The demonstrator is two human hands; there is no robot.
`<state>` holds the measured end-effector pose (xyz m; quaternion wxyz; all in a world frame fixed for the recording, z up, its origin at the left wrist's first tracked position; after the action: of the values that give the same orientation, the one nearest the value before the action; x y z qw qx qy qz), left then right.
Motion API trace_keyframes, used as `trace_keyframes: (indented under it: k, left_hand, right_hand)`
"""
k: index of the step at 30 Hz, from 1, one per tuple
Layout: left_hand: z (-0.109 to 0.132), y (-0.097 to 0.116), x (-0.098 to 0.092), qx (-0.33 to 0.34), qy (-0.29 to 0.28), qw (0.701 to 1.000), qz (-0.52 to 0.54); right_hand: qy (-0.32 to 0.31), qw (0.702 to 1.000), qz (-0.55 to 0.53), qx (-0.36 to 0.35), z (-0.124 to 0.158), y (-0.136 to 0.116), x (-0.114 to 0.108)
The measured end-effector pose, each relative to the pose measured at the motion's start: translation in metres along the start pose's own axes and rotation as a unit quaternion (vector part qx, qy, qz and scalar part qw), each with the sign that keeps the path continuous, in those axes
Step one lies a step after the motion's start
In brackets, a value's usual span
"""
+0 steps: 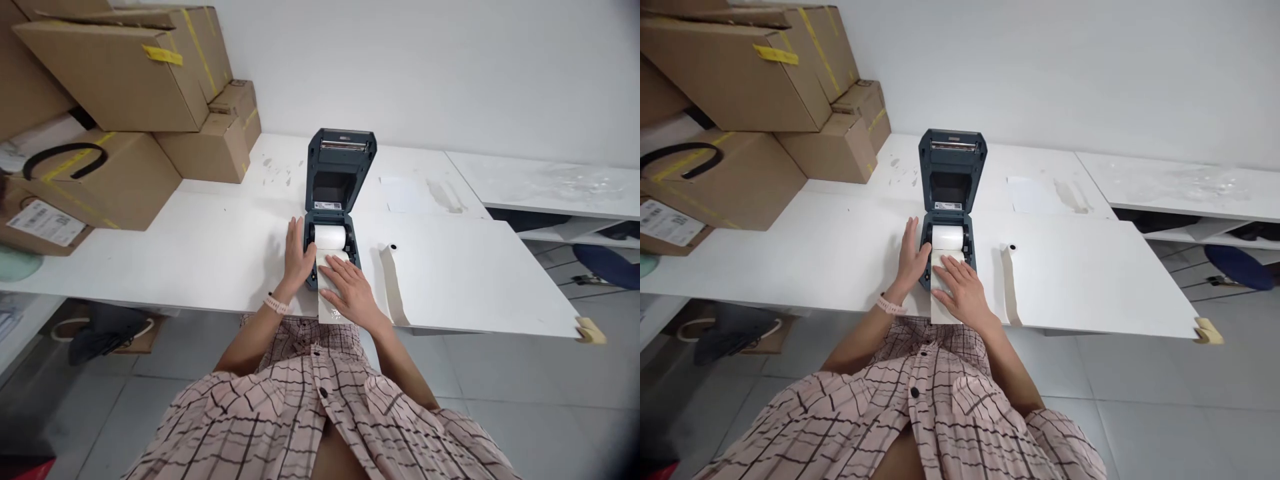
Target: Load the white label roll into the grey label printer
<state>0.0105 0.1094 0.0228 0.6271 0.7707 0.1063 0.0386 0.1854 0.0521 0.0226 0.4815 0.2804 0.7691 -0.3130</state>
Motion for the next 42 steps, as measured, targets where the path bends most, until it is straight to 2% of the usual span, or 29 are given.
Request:
trace_keyframes:
  k: [2,4,6,11,19,24,27,30,33,36,42]
  left_hand:
    - [0.019,0.012,0.002,0.060,-0.060,0.996,-0.032]
    - [0.034,0.018,0.006,0.073,-0.136,0.987,-0.051]
    - [0.040,0.020,0.009,0.074,-0.171,0.980,-0.073]
    - [0.036,0.019,0.007,0.091,-0.186,0.973,-0.102]
    - [0.036,0.018,0.006,0.126,-0.192,0.961,-0.156]
    - [0.034,0.022,0.005,0.155,-0.219,0.930,-0.251]
    - [0.031,0.028,0.005,0.160,-0.255,0.905,-0.300]
    - [0.027,0.034,0.006,0.166,-0.296,0.877,-0.339]
    - [0.026,0.037,0.006,0.164,-0.322,0.862,-0.356]
    - [0.032,0.038,0.009,0.173,-0.312,0.861,-0.361]
    - [0.065,0.034,0.024,0.207,-0.227,0.882,-0.358]
  right_hand:
    - [-0.007,1.000,-0.017,-0.006,0.000,0.003,-0.003]
    - [-0.011,0.999,-0.033,-0.016,0.000,0.006,-0.006]
    - [-0.014,0.999,-0.046,-0.024,0.000,0.007,-0.007]
    - [-0.013,0.999,-0.041,-0.010,0.001,0.004,-0.007]
    - [0.006,1.000,0.029,0.002,0.001,-0.014,-0.002]
    - [0.044,0.992,0.114,0.008,0.001,-0.029,0.010]
    - [0.049,0.986,0.157,0.011,0.003,-0.033,0.018]
    - [0.043,0.985,0.168,0.009,0.006,-0.033,0.024]
    - [0.050,0.986,0.156,0.008,0.007,-0.033,0.026]
    - [0.062,0.988,0.142,0.006,0.008,-0.031,0.027]
    - [0.057,0.993,0.095,-0.035,0.015,-0.021,0.025]
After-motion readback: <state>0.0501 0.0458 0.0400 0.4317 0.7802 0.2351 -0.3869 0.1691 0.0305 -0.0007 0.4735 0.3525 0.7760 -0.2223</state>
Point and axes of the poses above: each hand's wrist, its own z-axis away from the middle knuckle, its own x-axis out of the palm, y = z × x, the point moved 2 cm from there along -z, towards the middle knuckle, and after that the axes turned 11 degrees about z, right-handed, at the moved point
